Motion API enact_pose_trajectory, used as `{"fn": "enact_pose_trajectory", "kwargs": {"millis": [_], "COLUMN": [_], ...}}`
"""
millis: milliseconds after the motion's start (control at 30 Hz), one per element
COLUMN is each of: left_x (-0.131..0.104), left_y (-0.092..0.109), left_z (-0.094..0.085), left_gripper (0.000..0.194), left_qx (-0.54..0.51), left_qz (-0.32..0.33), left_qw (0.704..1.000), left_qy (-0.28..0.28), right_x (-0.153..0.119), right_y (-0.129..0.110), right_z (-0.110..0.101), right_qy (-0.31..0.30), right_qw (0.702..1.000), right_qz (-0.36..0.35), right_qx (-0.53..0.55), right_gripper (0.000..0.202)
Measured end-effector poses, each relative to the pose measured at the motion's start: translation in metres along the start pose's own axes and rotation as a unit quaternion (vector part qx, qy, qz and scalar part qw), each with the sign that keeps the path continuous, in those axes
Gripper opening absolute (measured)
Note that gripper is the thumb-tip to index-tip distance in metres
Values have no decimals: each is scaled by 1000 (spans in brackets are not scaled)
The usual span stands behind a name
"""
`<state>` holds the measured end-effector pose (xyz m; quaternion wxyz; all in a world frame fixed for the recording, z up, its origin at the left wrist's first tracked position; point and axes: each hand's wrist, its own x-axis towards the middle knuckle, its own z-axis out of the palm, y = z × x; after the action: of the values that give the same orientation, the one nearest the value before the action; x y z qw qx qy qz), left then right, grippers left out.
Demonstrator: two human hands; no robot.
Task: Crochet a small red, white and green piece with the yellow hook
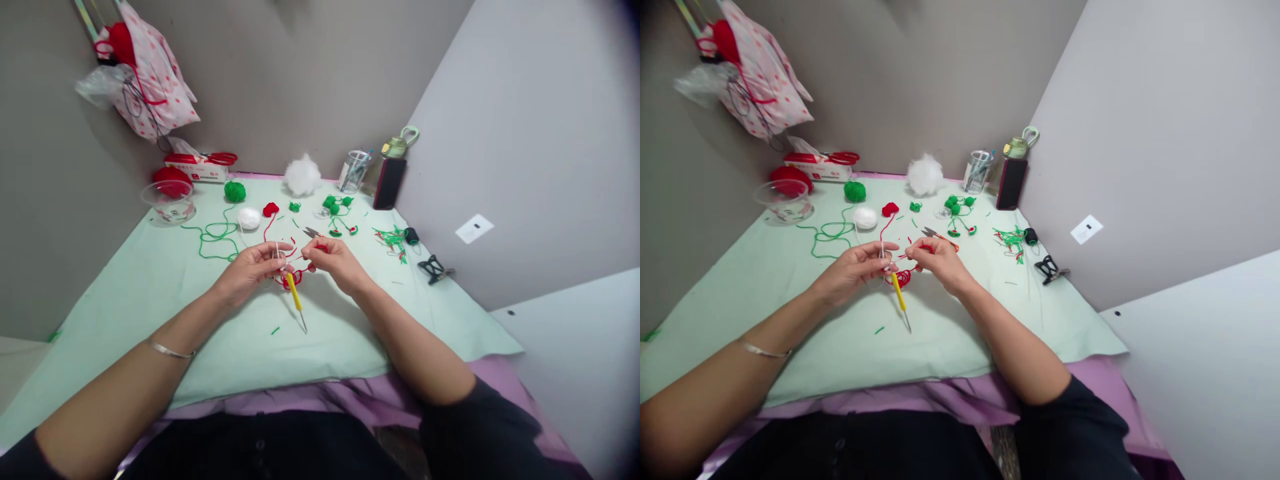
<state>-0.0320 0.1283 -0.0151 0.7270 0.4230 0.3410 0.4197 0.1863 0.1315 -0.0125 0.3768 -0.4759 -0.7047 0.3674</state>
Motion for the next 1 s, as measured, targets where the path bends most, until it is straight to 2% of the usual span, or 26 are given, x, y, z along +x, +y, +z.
{"fn": "enact_pose_trajectory", "kwargs": {"millis": [67,200,333,500,633,767,900,1000], "left_x": [3,7,8,4,2,4,6,6], "left_y": [-6,-10,-7,-2,1,1,-1,-2], "left_z": [-7,-21,-28,-30,-31,-35,-37,-37], "left_gripper": [30,25,25,26,25,28,35,37], "left_qx": [-1,-17,-35,-38,-39,-37,-34,-34], "left_qz": [-11,-8,-3,-9,-9,-7,-10,-6], "left_qw": [1000,999,999,999,999,999,999,999], "left_qy": [8,25,17,2,4,6,-2,-5], "right_x": [7,17,21,27,33,32,14,0], "right_y": [14,36,45,47,49,40,19,5], "right_z": [-9,-29,-32,-24,-24,-25,-18,-13], "right_qy": [8,84,63,46,59,58,-11,-103], "right_qw": [998,973,946,931,945,977,997,988], "right_qz": [9,39,60,77,80,75,64,71], "right_qx": [-61,-211,-314,-354,-311,-192,-37,91], "right_gripper": [34,24,22,22,24,30,43,58]}}
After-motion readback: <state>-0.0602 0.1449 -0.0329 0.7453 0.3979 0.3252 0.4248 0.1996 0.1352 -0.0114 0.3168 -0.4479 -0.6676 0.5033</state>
